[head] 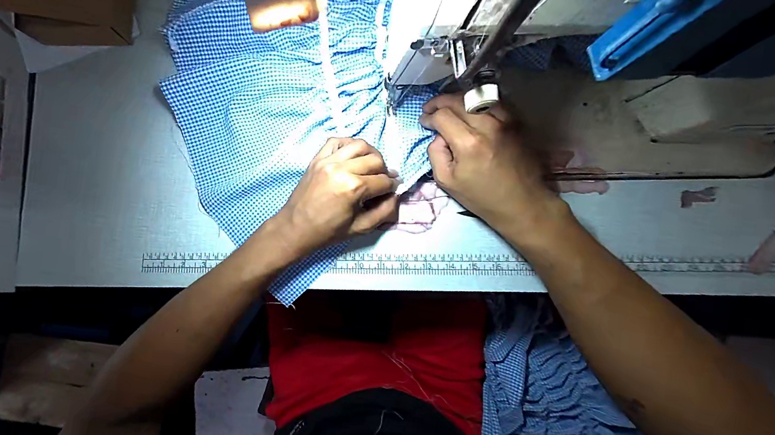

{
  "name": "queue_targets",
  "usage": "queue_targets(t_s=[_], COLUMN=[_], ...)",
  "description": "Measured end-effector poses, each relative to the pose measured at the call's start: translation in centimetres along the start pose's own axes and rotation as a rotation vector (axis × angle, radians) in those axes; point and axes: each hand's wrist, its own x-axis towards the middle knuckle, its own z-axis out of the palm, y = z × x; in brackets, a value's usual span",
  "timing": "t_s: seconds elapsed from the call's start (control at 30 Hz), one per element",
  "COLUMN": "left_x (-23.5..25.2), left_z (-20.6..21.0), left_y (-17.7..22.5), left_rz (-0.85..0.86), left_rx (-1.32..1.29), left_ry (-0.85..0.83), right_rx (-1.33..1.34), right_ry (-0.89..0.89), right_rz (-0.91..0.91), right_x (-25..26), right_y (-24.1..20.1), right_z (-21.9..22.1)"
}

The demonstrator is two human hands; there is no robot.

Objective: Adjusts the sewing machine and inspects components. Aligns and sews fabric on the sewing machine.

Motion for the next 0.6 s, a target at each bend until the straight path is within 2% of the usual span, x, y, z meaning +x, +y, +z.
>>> queue_targets(t_s=[0.13,0.23,0.33,0.4,0.43,0.6], left_x=[0.1,0.0,0.1,0.0,0.1,0.2], left_z=[-0.2,0.0,0.0,0.0,0.0,0.0], left_y=[-0.2,-0.2,-0.3,-0.2,-0.2,-0.3], left_rz=[-0.033,-0.029,-0.019,-0.015,-0.013,-0.017], left_rx=[-0.006,-0.006,0.004,0.005,0.006,0.021], left_ry=[-0.018,-0.012,0.002,0.001,0.0,-0.001], right_rx=[0.031,0.058,-0.164,-0.311,-0.37,-0.372], right_ry=[0.017,0.178,0.373,0.408,0.421,0.496], right_rz=[0.009,0.077,0.342,0.481,0.489,0.586], right_x=[-0.7,-5.3,-11.6,-14.0,-14.4,-14.7], right_y=[-0.6,-0.7,5.2,9.2,10.2,11.0], right_z=[-1.1,-5.2,-7.4,-7.9,-8.1,-8.2])
